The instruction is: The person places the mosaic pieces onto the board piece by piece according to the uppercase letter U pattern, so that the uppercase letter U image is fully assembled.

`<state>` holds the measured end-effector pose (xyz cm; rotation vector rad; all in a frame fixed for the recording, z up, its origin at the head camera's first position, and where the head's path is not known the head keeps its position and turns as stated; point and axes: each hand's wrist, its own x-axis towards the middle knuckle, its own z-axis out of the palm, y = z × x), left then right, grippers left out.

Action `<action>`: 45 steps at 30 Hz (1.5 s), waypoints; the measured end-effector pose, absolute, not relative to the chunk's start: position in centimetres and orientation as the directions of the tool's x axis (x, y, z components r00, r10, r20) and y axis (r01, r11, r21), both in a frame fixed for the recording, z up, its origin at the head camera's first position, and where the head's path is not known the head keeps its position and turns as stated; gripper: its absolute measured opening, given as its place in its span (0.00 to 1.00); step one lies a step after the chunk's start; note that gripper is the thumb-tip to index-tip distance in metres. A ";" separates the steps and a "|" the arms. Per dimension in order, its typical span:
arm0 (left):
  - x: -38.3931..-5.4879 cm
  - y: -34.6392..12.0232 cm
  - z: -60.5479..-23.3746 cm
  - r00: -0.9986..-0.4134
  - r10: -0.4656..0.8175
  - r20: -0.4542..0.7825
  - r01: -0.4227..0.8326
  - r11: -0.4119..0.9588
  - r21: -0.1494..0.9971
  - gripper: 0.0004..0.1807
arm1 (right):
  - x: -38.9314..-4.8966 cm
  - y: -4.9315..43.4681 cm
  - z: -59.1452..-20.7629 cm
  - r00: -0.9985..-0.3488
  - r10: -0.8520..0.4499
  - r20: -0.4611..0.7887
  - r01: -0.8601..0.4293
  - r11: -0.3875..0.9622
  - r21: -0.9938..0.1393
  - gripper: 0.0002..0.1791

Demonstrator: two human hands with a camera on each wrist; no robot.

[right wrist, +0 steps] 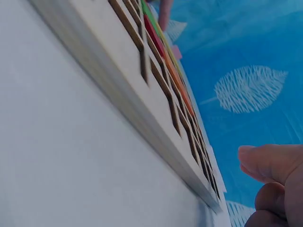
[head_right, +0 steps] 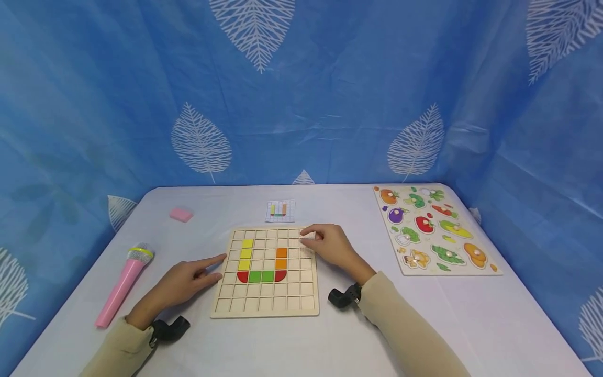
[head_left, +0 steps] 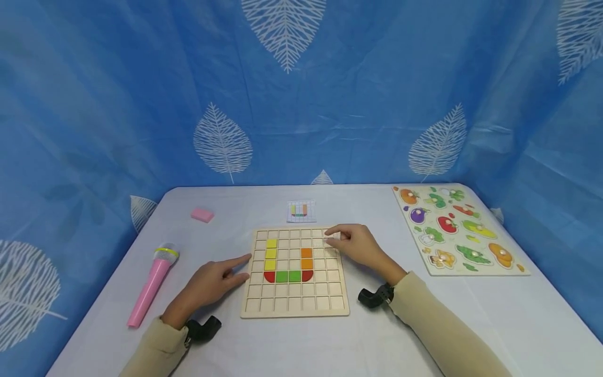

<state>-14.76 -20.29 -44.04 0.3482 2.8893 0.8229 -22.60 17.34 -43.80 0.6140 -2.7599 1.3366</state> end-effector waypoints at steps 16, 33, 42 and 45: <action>-14.7 -20.4 -43.9 -0.965 0.260 -0.042 0.198 0.820 0.536 0.30 | -24.9 22.9 -43.9 -0.966 -0.236 0.106 -0.232 0.612 -0.756 0.15; -14.7 -20.2 -43.6 -0.968 0.248 -0.047 0.185 0.824 0.536 0.29 | -25.1 24.2 -44.5 -0.956 -0.289 0.055 -0.245 0.676 -0.695 0.13; -14.8 -20.3 -43.8 -0.965 0.259 -0.032 0.205 0.829 0.520 0.29 | -24.8 23.9 -44.5 -0.962 -0.269 0.048 -0.228 0.695 -0.682 0.15; -14.7 -20.3 -43.8 -0.967 0.251 -0.041 0.194 0.834 0.517 0.30 | -24.8 23.9 -44.6 -0.963 -0.264 0.057 -0.232 0.698 -0.677 0.15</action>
